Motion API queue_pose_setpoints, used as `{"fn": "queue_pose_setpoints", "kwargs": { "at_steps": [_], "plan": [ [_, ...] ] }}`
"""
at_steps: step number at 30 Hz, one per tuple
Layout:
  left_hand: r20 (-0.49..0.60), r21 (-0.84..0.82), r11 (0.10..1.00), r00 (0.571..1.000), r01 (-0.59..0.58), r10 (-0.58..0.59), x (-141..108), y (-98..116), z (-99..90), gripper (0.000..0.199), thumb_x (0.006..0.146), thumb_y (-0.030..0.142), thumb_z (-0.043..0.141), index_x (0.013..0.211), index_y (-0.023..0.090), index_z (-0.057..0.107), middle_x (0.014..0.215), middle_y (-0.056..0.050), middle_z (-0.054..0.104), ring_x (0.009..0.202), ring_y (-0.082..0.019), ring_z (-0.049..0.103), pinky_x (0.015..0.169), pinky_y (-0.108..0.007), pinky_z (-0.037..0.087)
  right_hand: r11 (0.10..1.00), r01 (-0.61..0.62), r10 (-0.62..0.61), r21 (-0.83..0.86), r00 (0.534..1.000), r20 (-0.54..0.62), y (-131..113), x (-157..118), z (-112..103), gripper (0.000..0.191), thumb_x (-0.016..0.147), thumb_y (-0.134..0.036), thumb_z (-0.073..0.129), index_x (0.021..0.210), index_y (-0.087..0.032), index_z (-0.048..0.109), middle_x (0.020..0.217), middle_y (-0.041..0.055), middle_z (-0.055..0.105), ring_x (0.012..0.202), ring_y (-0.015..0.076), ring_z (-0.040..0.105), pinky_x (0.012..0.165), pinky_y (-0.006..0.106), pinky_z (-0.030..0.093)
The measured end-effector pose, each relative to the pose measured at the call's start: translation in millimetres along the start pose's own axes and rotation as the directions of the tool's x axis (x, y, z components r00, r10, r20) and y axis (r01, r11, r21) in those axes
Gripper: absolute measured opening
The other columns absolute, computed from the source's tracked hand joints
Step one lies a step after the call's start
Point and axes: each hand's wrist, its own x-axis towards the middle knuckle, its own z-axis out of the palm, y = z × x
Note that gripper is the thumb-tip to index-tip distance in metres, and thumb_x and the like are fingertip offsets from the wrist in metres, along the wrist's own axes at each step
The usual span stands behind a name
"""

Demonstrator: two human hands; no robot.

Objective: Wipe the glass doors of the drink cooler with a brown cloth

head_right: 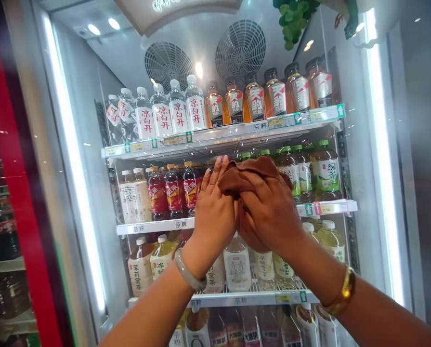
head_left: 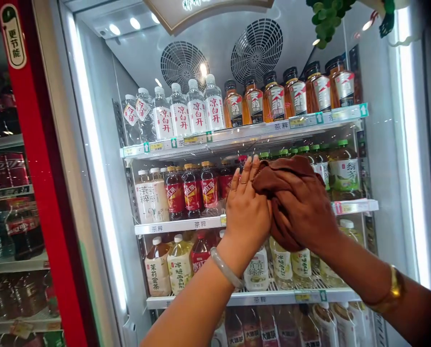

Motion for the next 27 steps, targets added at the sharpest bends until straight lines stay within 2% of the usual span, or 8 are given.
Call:
{"fn": "queue_pose_setpoints", "kwargs": {
  "at_steps": [2,5,10,15,18,21,24,27],
  "plan": [
    [-0.024,0.0,1.0,1.0,0.021,-0.021,-2.5,-9.2,-4.6,0.051,0.104,0.019,0.042,0.154,0.009,0.047,0.17,-0.014,0.035,0.164,-0.024,0.017,0.134,-0.048,0.026,0.998,0.054,-0.053,-0.022,0.998,0.017,-9.0,14.9,4.7,0.024,0.094,-0.024,0.063,0.117,-0.021,0.071,0.143,0.0115,0.064,0.12,0.0313,0.059,0.106,0.051,0.049],
    [-0.012,0.018,0.999,0.999,0.031,-0.031,-8.7,-26.8,-12.2,0.058,0.103,0.017,0.041,0.16,0.009,0.037,0.171,-0.014,0.034,0.164,-0.024,0.017,0.134,-0.052,0.026,0.997,0.0,0.0,-0.071,1.0,0.001,-0.8,37.2,6.8,0.024,0.095,-0.022,0.061,0.118,-0.02,0.069,0.144,0.0124,0.063,0.124,0.033,0.058,0.107,0.052,0.048],
    [0.01,0.033,0.999,1.0,0.012,-0.012,-24.8,-45.5,-22.7,0.065,0.101,0.015,0.043,0.163,0.008,0.029,0.171,-0.015,0.032,0.164,-0.023,0.016,0.135,-0.05,0.023,0.978,-0.185,0.174,-0.096,0.978,-0.111,-10.7,17.8,9.8,0.019,0.094,-0.02,0.061,0.111,-0.019,0.07,0.141,0.0188,0.062,0.13,0.0391,0.055,0.106,0.058,0.049],
    [-0.014,-0.016,1.0,1.0,0.027,-0.028,-27.4,-55.5,-32.6,0.053,0.102,0.017,0.046,0.155,0.013,0.046,0.169,-0.014,0.038,0.163,-0.024,0.019,0.133,-0.053,0.029,0.999,0.027,-0.029,-0.031,0.998,-0.057,-63.6,25.3,26.3,0.016,0.094,-0.022,0.064,0.107,-0.019,0.071,0.138,0.0137,0.066,0.116,0.0323,0.061,0.098,0.052,0.052],
    [-0.029,0.013,0.996,0.995,0.092,-0.092,-25.1,-72.5,-42.0,0.052,0.103,0.017,0.044,0.155,0.012,0.047,0.168,-0.016,0.039,0.163,-0.026,0.02,0.134,-0.059,0.023,0.993,0.107,-0.106,-0.05,0.994,0.011,-63.0,58.2,32.0,0.019,0.093,-0.024,0.065,0.111,-0.021,0.07,0.143,0.0108,0.065,0.116,0.0323,0.061,0.1,0.053,0.051],
    [-0.002,0.053,0.996,0.997,0.071,-0.071,-28.7,-91.8,-50.9,0.059,0.103,0.016,0.041,0.161,0.008,0.034,0.17,-0.017,0.033,0.163,-0.025,0.019,0.134,-0.056,0.022,0.998,0.028,-0.029,-0.061,1.0,-0.007,-52.7,69.4,33.5,0.023,0.091,-0.023,0.067,0.113,-0.02,0.07,0.145,0.0134,0.062,0.122,0.0359,0.06,0.103,0.056,0.05],
    [0.016,0.07,0.997,0.999,0.043,-0.044,-39.2,-103.8,-56.6,0.062,0.102,0.015,0.041,0.163,0.008,0.031,0.171,-0.017,0.031,0.164,-0.025,0.017,0.135,-0.053,0.023,0.995,-0.091,0.087,-0.036,0.992,-0.093,-68.7,54.3,38.1,0.017,0.092,-0.021,0.065,0.107,-0.019,0.071,0.141,0.0176,0.064,0.126,0.0374,0.057,0.106,0.055,0.049],
    [0.006,0.045,0.997,0.998,0.057,-0.057,-48.8,-112.3,-62.4,0.06,0.102,0.017,0.044,0.162,0.012,0.035,0.17,-0.015,0.037,0.163,-0.025,0.021,0.133,-0.054,0.026,1.0,0.022,-0.021,0.012,0.999,-0.047,-105.9,48.1,48.1,0.013,0.094,-0.022,0.062,0.102,-0.02,0.071,0.139,0.0144,0.065,0.12,0.0341,0.059,0.102,0.054,0.051]
  ]
}}
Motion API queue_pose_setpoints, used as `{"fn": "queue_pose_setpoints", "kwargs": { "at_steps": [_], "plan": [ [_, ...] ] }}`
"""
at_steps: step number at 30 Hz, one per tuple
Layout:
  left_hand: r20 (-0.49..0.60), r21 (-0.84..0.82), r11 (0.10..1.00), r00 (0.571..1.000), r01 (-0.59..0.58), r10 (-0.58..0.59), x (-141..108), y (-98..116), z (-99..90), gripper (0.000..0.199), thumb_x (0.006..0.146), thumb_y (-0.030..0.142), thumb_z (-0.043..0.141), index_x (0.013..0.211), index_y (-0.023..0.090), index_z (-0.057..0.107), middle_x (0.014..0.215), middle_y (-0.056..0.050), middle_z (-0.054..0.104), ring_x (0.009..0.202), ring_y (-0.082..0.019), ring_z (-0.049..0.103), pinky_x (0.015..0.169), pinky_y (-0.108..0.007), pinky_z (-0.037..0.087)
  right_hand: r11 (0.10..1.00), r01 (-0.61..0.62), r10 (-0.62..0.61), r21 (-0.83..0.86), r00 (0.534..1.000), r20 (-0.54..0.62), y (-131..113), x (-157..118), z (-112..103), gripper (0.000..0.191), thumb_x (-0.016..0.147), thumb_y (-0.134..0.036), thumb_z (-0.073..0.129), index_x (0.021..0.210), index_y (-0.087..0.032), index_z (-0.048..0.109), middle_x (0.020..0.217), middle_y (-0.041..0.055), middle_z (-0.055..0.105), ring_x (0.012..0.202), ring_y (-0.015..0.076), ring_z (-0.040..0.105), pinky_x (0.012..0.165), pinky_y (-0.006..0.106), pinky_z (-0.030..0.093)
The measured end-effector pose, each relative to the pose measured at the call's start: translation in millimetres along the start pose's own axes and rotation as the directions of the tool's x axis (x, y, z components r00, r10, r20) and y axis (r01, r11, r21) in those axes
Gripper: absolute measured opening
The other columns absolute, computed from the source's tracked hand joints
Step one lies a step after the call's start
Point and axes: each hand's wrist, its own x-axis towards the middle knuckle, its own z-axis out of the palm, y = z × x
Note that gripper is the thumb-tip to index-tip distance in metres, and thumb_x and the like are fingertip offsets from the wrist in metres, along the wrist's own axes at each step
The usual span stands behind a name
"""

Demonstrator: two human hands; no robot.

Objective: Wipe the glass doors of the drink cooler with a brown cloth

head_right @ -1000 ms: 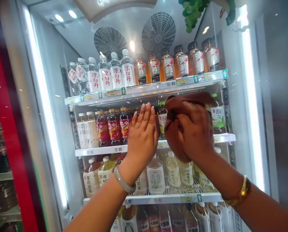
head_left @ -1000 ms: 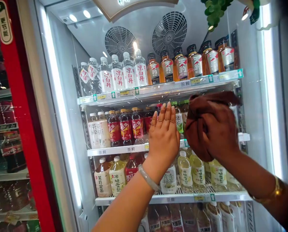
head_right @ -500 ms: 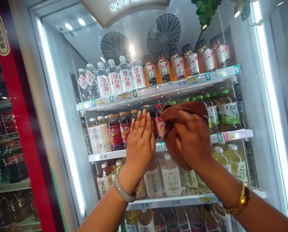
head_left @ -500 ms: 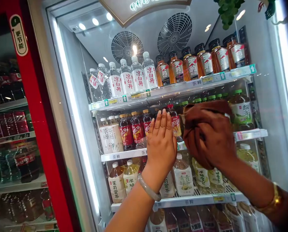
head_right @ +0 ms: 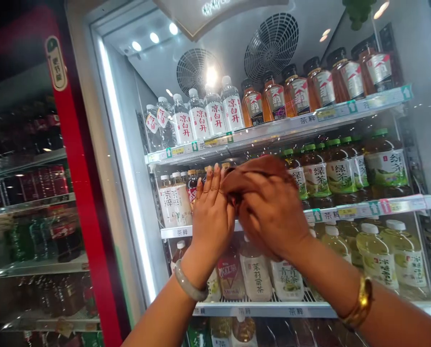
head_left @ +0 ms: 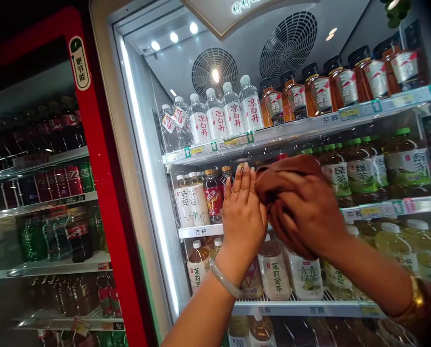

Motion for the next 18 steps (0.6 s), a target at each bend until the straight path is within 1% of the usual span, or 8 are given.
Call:
{"fn": "queue_pose_setpoints", "kwargs": {
  "at_steps": [2,4,7,9,10,13,15,18],
  "plan": [
    [-0.019,-0.019,0.999,0.999,0.035,-0.035,-3.1,-8.9,-5.0,0.056,0.103,0.017,0.045,0.159,0.015,0.041,0.168,-0.015,0.041,0.162,-0.026,0.024,0.132,-0.055,0.029,0.993,0.114,-0.115,0.019,0.993,0.038,-17.2,12.9,8.0,0.016,0.096,-0.024,0.061,0.107,-0.021,0.071,0.141,0.0109,0.066,0.12,0.0322,0.059,0.103,0.052,0.05],
    [-0.032,-0.024,0.998,0.997,0.065,-0.066,-4.8,-20.6,-10.6,0.056,0.103,0.017,0.044,0.159,0.014,0.04,0.168,-0.016,0.04,0.162,-0.027,0.025,0.132,-0.056,0.03,0.99,0.143,-0.143,0.004,0.988,0.054,-21.0,32.4,13.6,0.021,0.096,-0.024,0.061,0.115,-0.022,0.07,0.144,0.0089,0.064,0.123,0.0321,0.058,0.106,0.053,0.048],
    [-0.023,-0.008,0.998,0.998,0.062,-0.062,-10.1,-38.6,-17.8,0.065,0.103,0.014,0.042,0.165,0.013,0.026,0.171,-0.018,0.033,0.163,-0.027,0.021,0.133,-0.056,0.027,1.0,0.011,-0.01,-0.026,0.999,0.039,-17.1,47.7,16.5,0.027,0.094,-0.023,0.062,0.121,-0.023,0.068,0.149,0.0095,0.06,0.127,0.0345,0.056,0.108,0.054,0.047],
    [-0.017,0.007,0.998,0.998,0.055,-0.055,-16.8,-47.8,-21.8,0.067,0.102,0.012,0.041,0.166,0.011,0.022,0.172,-0.018,0.031,0.163,-0.026,0.019,0.133,-0.054,0.026,0.995,-0.093,0.092,-0.026,0.996,-0.006,-24.3,41.8,18.1,0.026,0.094,-0.023,0.062,0.119,-0.022,0.069,0.148,0.0122,0.059,0.131,0.0371,0.054,0.108,0.056,0.047],
    [-0.008,0.009,0.998,0.998,0.054,-0.054,-20.6,-51.4,-23.8,0.066,0.102,0.012,0.041,0.166,0.011,0.023,0.171,-0.017,0.032,0.163,-0.026,0.018,0.134,-0.054,0.026,0.995,-0.103,0.103,-0.014,0.995,-0.01,-32.4,36.6,19.8,0.023,0.095,-0.023,0.061,0.116,-0.021,0.069,0.148,0.0129,0.06,0.132,0.0374,0.053,0.108,0.056,0.047],
    [0.01,-0.002,0.997,0.997,0.074,-0.074,-30.2,-61.2,-31.9,0.061,0.103,0.016,0.045,0.162,0.011,0.032,0.17,-0.017,0.036,0.163,-0.026,0.021,0.133,-0.054,0.028,0.995,0.067,-0.07,0.067,0.997,0.036,-64.5,30.1,29.2,0.017,0.098,-0.024,0.058,0.109,-0.021,0.071,0.144,0.0107,0.063,0.13,0.0333,0.055,0.111,0.054,0.045],
    [0.004,-0.002,0.994,0.994,0.105,-0.105,-33.5,-69.2,-38.9,0.056,0.103,0.019,0.046,0.159,0.012,0.039,0.169,-0.018,0.038,0.163,-0.028,0.022,0.133,-0.056,0.028,0.978,0.181,-0.188,0.107,0.981,0.054,-79.0,41.1,36.9,0.021,0.1,-0.023,0.055,0.114,-0.023,0.071,0.142,0.0077,0.065,0.128,0.03,0.056,0.114,0.052,0.044],
    [-0.021,0.032,0.988,0.988,0.152,-0.152,-37.0,-84.5,-49.5,0.057,0.105,0.016,0.041,0.161,0.013,0.035,0.17,-0.018,0.036,0.163,-0.027,0.021,0.133,-0.056,0.028,0.987,0.128,-0.135,0.095,0.988,0.08,-82.3,64.4,44.0,0.027,0.098,-0.022,0.057,0.121,-0.023,0.069,0.147,0.0074,0.063,0.127,0.0319,0.057,0.109,0.053,0.044]
  ]
}}
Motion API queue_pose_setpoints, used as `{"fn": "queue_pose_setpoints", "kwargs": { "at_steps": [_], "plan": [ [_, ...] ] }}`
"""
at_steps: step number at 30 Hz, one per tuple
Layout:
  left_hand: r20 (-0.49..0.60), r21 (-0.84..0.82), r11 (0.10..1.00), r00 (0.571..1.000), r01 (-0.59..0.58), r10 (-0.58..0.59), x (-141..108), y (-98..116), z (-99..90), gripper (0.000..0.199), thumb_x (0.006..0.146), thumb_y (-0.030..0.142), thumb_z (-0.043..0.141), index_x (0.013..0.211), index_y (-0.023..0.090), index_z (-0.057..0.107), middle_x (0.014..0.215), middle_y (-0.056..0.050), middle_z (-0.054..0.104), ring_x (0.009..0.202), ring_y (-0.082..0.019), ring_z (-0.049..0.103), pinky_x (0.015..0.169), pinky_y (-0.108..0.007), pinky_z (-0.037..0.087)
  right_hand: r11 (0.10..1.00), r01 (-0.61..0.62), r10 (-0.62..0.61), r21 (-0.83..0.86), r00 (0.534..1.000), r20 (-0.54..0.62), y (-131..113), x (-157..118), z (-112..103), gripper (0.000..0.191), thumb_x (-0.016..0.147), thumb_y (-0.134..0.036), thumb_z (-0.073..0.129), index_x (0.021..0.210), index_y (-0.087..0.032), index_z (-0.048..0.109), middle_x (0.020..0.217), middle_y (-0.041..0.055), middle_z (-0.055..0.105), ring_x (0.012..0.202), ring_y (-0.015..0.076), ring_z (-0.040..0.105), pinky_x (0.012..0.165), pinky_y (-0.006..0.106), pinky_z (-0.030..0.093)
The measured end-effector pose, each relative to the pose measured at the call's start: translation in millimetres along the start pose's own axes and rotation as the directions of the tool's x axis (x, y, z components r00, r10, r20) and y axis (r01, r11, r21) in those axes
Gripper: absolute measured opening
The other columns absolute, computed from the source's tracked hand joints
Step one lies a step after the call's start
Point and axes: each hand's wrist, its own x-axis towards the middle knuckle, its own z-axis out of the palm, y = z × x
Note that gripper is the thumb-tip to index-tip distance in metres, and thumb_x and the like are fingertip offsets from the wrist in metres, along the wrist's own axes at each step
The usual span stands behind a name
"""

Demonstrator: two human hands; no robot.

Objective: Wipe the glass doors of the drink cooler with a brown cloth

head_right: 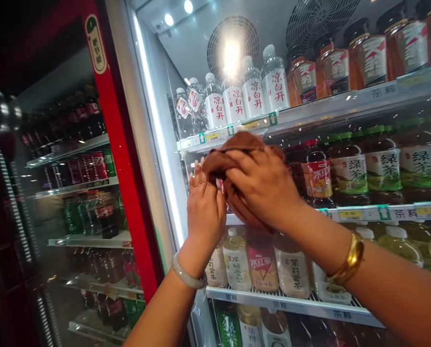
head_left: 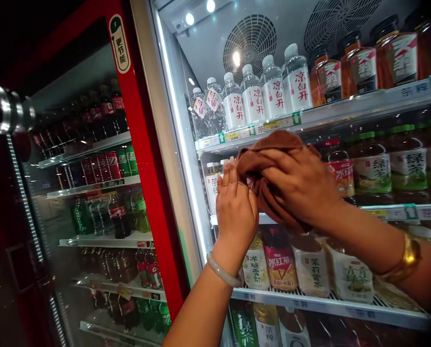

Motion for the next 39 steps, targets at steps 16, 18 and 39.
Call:
{"fn": "queue_pose_setpoints", "kwargs": {
  "at_steps": [16,18,39],
  "plan": [
    [0.033,-0.006,0.995,0.994,-0.101,0.101,-6.7,-66.6,-20.6,0.063,0.104,0.011,0.035,0.166,0.015,0.025,0.172,-0.017,0.031,0.163,-0.027,0.018,0.133,-0.055,0.025,0.985,-0.166,0.166,-0.046,0.986,-0.003,-41.8,25.4,19.8,0.034,0.096,-0.023,0.058,0.128,-0.021,0.068,0.153,0.0125,0.057,0.13,0.0363,0.05,0.104,0.056,0.045],
    [0.031,-0.013,0.994,0.993,-0.109,0.11,-10.0,-72.3,-23.5,0.065,0.104,0.012,0.036,0.167,0.016,0.021,0.172,-0.018,0.03,0.163,-0.027,0.018,0.133,-0.055,0.027,0.984,-0.174,0.174,-0.041,0.985,-0.019,-53.5,16.6,20.2,0.03,0.096,-0.023,0.057,0.123,-0.019,0.071,0.151,0.0135,0.058,0.13,0.0365,0.05,0.101,0.055,0.047],
    [-0.015,0.075,0.996,0.999,-0.05,0.052,25.7,-121.0,-47.2,0.05,0.106,0.022,0.041,0.154,0.011,0.046,0.161,-0.022,0.048,0.159,-0.031,0.032,0.131,-0.057,0.03,0.998,0.063,-0.063,0.032,0.998,0.0,-76.0,100.4,53.2,0.029,0.104,-0.029,0.049,0.122,-0.021,0.071,0.148,0.0081,0.061,0.124,0.0289,0.052,0.11,0.048,0.04]
  ]
}}
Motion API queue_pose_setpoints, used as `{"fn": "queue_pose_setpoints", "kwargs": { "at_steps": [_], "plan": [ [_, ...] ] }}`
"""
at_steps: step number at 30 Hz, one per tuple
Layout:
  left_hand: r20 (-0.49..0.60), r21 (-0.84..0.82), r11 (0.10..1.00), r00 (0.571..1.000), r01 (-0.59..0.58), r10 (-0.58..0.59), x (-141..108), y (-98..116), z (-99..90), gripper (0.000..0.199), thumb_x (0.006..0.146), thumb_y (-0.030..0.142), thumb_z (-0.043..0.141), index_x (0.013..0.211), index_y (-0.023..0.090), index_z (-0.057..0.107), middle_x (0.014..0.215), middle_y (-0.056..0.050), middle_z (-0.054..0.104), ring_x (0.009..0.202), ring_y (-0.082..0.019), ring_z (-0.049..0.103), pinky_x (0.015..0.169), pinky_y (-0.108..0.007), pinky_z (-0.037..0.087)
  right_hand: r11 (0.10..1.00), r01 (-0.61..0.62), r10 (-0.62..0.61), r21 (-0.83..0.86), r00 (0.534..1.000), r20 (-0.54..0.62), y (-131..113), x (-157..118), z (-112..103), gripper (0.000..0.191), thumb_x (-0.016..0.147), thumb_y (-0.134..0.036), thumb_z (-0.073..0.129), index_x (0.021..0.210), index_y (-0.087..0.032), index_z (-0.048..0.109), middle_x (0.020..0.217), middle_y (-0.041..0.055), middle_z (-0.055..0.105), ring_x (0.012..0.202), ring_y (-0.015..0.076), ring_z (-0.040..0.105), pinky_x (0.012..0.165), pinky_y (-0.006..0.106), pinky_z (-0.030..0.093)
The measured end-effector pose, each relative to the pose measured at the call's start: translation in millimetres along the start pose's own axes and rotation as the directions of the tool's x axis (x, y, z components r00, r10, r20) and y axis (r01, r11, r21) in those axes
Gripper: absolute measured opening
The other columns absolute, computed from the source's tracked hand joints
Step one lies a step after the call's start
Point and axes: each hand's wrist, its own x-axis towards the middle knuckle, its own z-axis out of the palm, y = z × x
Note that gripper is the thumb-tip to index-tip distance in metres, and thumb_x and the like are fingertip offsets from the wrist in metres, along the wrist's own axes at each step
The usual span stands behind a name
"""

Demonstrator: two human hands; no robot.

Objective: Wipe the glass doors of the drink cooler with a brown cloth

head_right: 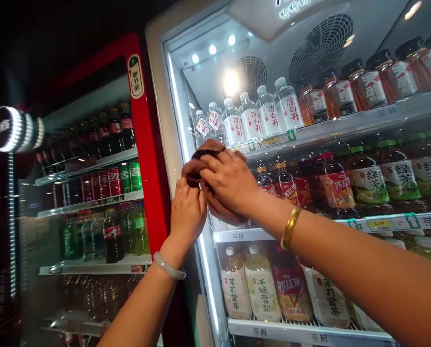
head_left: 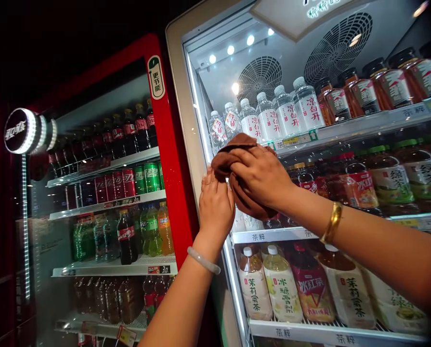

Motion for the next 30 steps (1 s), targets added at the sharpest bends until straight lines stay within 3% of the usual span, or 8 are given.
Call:
{"fn": "queue_pose_setpoints", "kwargs": {
  "at_steps": [4,8,11,17,21,24,27,30],
  "plan": [
    [-0.016,0.014,0.999,0.999,-0.032,0.032,31.3,-1.0,1.0,0.05,0.105,0.022,0.042,0.153,0.011,0.046,0.164,-0.021,0.045,0.159,-0.03,0.033,0.131,-0.054,0.031,0.984,-0.141,0.139,-0.11,0.99,-0.028,-0.6,4.3,-1.1,0.031,0.105,-0.029,0.046,0.125,-0.022,0.069,0.15,0.008,0.059,0.123,0.0305,0.051,0.102,0.048,0.04],
    [-0.009,0.065,0.996,0.998,-0.065,0.066,47.1,-7.8,-3.0,0.049,0.104,0.023,0.045,0.152,0.011,0.05,0.163,-0.019,0.047,0.158,-0.031,0.034,0.132,-0.054,0.028,0.98,-0.058,0.051,-0.192,0.998,-0.041,-5.1,3.1,9.3,0.033,0.106,-0.028,0.043,0.124,-0.021,0.069,0.15,0.0096,0.059,0.123,0.0308,0.05,0.106,0.048,0.038],
    [0.023,0.119,0.992,0.999,-0.047,0.045,62.1,-15.7,-8.5,0.049,0.104,0.022,0.043,0.15,0.01,0.052,0.161,-0.019,0.05,0.158,-0.031,0.035,0.133,-0.054,0.023,0.987,0.004,-0.006,-0.162,1.0,-0.012,12.8,31.8,9.5,0.037,0.108,-0.032,0.037,0.128,-0.02,0.067,0.149,0.009,0.059,0.12,0.0287,0.053,0.104,0.046,0.039],
    [0.056,0.071,0.997,0.998,-0.005,0.001,107.0,-23.6,-6.1,0.054,0.104,0.024,0.039,0.157,0.016,0.043,0.171,-0.012,0.036,0.163,-0.023,0.024,0.135,-0.044,0.016,0.96,-0.235,0.242,-0.153,0.97,0.026,37.8,72.3,-1.6,0.041,0.109,-0.035,0.034,0.134,-0.017,0.062,0.152,0.0133,0.054,0.132,0.0345,0.047,0.104,0.051,0.041],
    [0.041,-0.029,1.0,0.999,0.01,-0.009,124.9,-34.4,1.6,0.052,0.104,0.03,0.037,0.153,0.021,0.049,0.166,-0.008,0.046,0.162,-0.023,0.025,0.136,-0.044,0.014,0.977,-0.132,0.152,-0.169,0.982,0.112,39.0,86.1,-1.3,0.04,0.109,-0.034,0.033,0.132,-0.023,0.063,0.152,0.0092,0.055,0.127,0.0333,0.052,0.106,0.053,0.043],
    [-0.009,-0.048,0.999,1.0,0.011,-0.011,138.5,-42.1,5.7,0.052,0.104,0.033,0.034,0.152,0.023,0.051,0.166,-0.008,0.046,0.162,-0.024,0.026,0.136,-0.047,0.014,0.974,-0.137,0.156,-0.178,0.983,0.099,53.5,105.8,-3.6,0.04,0.108,-0.03,0.034,0.133,-0.02,0.064,0.144,0.0103,0.059,0.124,0.0333,0.054,0.101,0.051,0.047],
    [-0.05,-0.041,0.999,0.999,-0.01,0.008,153.1,-37.9,10.4,0.053,0.104,0.033,0.034,0.155,0.023,0.048,0.17,-0.007,0.039,0.163,-0.024,0.024,0.136,-0.05,0.013,0.95,-0.199,0.213,-0.24,0.977,0.031,65.3,110.8,-8.4,0.042,0.108,-0.028,0.033,0.133,-0.012,0.063,0.144,0.0167,0.058,0.129,0.0361,0.051,0.1,0.049,0.047],
    [-0.051,-0.04,0.999,0.998,-0.035,0.033,160.9,-23.6,14.6,0.049,0.104,0.029,0.033,0.146,0.02,0.057,0.166,-0.009,0.047,0.162,-0.024,0.027,0.135,-0.048,0.015,0.934,-0.228,0.237,-0.274,0.971,0.0,66.4,101.4,-9.1,0.041,0.109,-0.031,0.035,0.131,-0.012,0.064,0.148,0.017,0.056,0.129,0.0371,0.051,0.098,0.048,0.047]
  ]
}}
